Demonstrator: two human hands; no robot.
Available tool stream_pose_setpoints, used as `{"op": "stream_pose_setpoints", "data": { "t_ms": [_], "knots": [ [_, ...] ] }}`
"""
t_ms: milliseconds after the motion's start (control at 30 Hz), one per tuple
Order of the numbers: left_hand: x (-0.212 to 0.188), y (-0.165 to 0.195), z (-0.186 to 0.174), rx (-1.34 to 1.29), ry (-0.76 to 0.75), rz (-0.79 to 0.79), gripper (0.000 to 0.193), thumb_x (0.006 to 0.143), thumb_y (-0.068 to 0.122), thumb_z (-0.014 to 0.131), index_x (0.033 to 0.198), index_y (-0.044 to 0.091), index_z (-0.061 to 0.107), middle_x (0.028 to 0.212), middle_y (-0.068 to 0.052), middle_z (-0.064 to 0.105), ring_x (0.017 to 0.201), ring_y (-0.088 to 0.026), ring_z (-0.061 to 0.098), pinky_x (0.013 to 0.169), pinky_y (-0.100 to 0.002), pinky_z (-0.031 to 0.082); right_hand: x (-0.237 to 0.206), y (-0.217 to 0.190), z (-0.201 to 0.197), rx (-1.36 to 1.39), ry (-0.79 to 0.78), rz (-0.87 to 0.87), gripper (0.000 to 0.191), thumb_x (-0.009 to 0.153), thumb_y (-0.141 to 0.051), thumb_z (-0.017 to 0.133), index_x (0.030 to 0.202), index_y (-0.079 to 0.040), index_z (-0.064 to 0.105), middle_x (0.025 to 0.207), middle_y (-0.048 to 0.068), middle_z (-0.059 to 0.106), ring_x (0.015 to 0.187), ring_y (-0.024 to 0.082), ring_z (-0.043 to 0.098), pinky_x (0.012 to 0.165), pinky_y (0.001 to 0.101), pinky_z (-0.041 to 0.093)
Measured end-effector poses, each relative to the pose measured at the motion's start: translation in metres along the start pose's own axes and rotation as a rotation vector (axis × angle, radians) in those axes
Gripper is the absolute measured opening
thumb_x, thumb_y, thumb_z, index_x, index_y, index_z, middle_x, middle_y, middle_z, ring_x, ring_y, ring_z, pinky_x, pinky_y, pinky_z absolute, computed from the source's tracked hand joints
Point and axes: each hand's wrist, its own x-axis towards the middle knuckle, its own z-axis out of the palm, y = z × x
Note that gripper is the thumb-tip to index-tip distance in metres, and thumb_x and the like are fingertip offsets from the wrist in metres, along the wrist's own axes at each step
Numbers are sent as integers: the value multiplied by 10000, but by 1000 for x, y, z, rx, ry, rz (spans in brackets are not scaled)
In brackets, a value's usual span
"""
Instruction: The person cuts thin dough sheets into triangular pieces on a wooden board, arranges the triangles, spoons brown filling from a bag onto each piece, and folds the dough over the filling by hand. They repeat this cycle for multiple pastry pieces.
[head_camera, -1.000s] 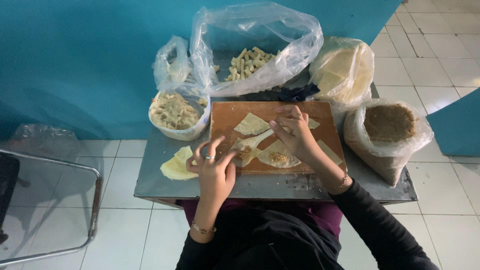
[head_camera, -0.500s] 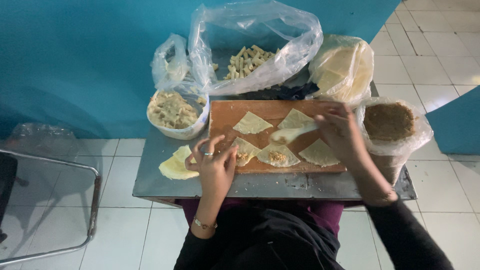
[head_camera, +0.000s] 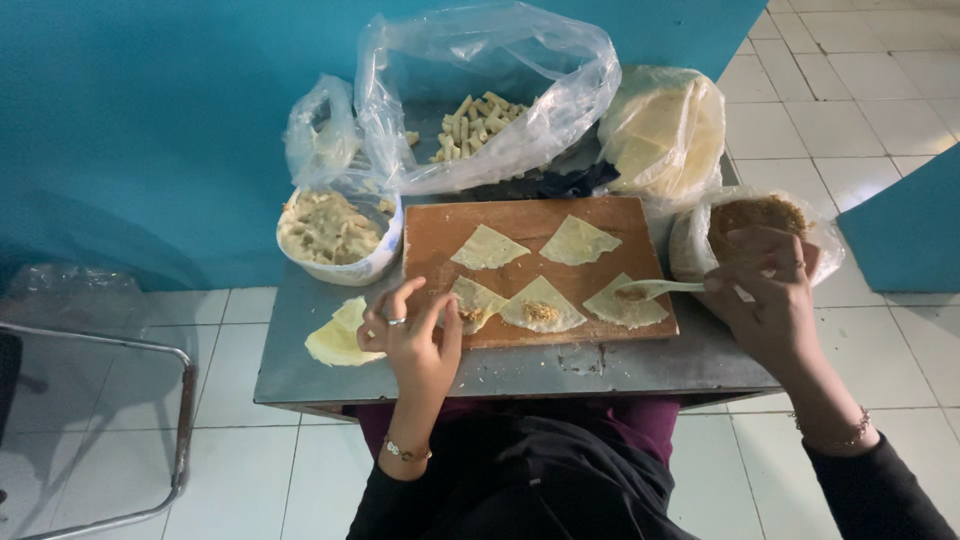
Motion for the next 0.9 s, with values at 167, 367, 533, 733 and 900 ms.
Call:
{"op": "stream_pose_setpoints", "data": {
  "t_ms": [167, 367, 533, 733, 900],
  "knots": [
    [1, 2, -1, -8, 4, -8, 70, 874, 204, 758, 936, 223, 784, 1280, 33, 631, 1284, -336, 453, 1032, -516, 223, -14, 13, 8, -71, 11, -86, 127, 841, -150, 795, 966, -136, 780, 1363, 72, 599, 1308, 257, 466, 1078, 379, 420],
    [1, 2, -2, -12, -5, -11, 63, 874, 189, 757, 927, 219, 774, 1284, 21, 621, 1274, -335, 446, 1010, -523, 224, -34, 31, 16, -113, 89, -180, 200, 767, -192, 869, 958, -160, 818, 1288, 45, 583, 1278, 273, 410, 1066, 397, 411],
    [1, 1, -1, -14, 0, -1, 58, 886, 188, 758, 937, 215, 768, 1296, 22, 610, 1274, -335, 442, 990, -520, 231, -42, 34, 17, -165, 126, -268, 225, 733, -281, 886, 929, -209, 801, 1236, 35, 565, 1225, 278, 405, 1025, 416, 388],
    [0, -1, 0, -20, 6, 2, 61, 875, 191, 756, 932, 209, 765, 1299, 6, 615, 1277, -360, 437, 974, -540, 233, -50, 30, 15, -164, 146, -292, 220, 784, -335, 882, 962, -248, 786, 1217, 11, 538, 1190, 273, 403, 1034, 396, 368],
    [-1, -1, 0, -30, -4, -8, 63, 881, 189, 753, 937, 214, 766, 1292, 1, 623, 1270, -354, 444, 964, -537, 244, -47, 29, 14, -190, 155, -360, 218, 781, -336, 882, 947, -239, 779, 1159, 1, 574, 1153, 227, 433, 1001, 409, 344]
  ]
}}
